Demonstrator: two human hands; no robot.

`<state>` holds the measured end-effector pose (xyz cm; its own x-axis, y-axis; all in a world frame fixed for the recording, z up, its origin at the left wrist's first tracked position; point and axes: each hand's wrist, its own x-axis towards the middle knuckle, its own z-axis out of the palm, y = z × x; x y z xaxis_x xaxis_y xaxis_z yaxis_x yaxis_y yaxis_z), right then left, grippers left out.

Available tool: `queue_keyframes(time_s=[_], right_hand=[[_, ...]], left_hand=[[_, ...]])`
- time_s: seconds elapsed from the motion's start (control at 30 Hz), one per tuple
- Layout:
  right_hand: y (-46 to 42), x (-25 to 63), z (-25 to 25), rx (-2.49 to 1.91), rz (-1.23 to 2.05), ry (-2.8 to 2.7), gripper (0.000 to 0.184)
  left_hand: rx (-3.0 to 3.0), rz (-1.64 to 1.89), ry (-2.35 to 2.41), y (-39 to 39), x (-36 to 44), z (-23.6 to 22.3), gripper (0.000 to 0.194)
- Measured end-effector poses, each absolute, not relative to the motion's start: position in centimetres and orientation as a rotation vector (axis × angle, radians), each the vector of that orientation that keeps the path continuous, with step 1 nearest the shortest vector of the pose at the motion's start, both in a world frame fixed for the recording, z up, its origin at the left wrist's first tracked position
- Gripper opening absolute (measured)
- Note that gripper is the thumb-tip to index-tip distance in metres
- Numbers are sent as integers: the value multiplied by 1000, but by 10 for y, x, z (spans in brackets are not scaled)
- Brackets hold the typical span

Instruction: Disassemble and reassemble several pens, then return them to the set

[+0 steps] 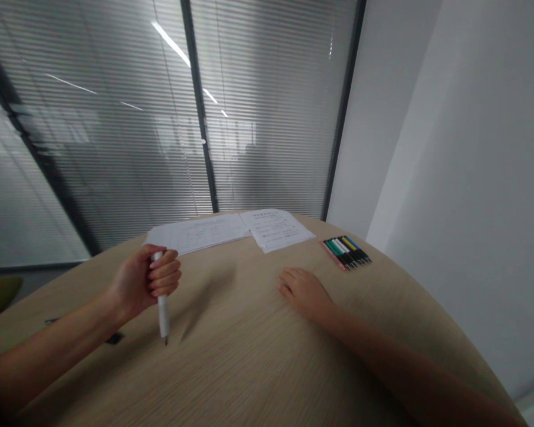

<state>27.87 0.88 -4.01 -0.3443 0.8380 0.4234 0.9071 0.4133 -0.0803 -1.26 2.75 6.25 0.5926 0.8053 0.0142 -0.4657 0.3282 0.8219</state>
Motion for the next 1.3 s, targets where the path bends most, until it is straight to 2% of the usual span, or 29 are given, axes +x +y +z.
queue_keyframes(time_s=[0.27, 0.47, 0.63, 0.93, 1.13, 1.3], right_hand=[[9, 279, -40, -1482, -211, -2275, 34], [8, 279, -39, -1433, -208, -2270, 31], [5, 277, -35, -1351, -202, -2281, 29], [-2, 273, -26, -1150, -216, -2269, 28], [-16, 250, -23, -1060, 311, -2249, 31], [-25, 237, -19, -1045, 577, -2194, 19]], left_hand=[[846, 960, 361, 21, -4, 63, 38], [926, 1039, 538, 7, 12, 68, 14], [941, 1040, 700, 3, 24, 54, 20], [863, 1126, 830, 0, 35, 31, 17], [815, 1155, 842, -6, 44, 21, 19], [792, 1144, 837, -10, 47, 16, 18]])
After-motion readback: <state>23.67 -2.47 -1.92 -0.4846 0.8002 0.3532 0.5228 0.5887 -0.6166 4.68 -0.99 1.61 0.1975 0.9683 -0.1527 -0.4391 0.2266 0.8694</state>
